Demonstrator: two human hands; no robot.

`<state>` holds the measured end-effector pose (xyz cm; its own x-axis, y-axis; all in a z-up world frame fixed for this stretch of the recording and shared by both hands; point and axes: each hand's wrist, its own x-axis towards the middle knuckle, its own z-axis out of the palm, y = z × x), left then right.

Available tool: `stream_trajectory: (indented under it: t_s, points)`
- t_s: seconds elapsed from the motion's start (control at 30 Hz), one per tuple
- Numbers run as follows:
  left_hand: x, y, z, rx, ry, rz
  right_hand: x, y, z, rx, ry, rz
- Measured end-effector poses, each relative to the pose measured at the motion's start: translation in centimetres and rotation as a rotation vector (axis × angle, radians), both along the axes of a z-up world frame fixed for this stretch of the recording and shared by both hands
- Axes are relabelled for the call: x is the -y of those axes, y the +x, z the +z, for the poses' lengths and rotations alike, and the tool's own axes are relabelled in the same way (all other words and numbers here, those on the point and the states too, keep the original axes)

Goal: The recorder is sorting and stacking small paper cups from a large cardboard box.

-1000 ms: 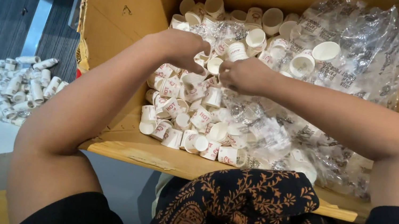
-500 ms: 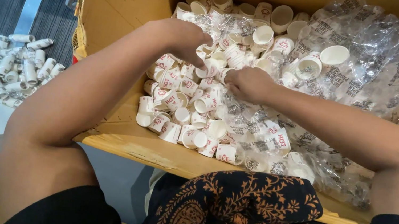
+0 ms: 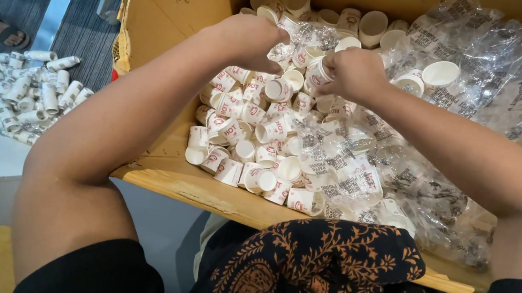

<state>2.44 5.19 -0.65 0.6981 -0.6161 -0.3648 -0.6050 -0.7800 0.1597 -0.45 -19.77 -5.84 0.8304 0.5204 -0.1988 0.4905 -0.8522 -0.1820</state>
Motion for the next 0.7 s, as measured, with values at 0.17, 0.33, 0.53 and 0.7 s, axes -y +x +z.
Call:
stream_trajectory:
  t_s: [0.17,0.33,0.53,0.7]
  points:
    - [0.4,-0.4,1.1,0.049,0.020,-0.005,-0.6,0.1,-3.1,-0.272,-0.082,-0.012]
    - [0.5,-1.2,1.8,0.084,0.049,-0.020,-1.9,-1.8,-2.7,-0.210,-0.066,0.239]
    - [0.3,0.1,-0.2,0.095,-0.115,0.060,-1.7,0.8,3.6,0.000,0.062,0.143]
    - [1.6,0.6,-0.7,0.002,-0.841,0.188,-1.2,0.9,6.6,0.139,0.732,0.071]
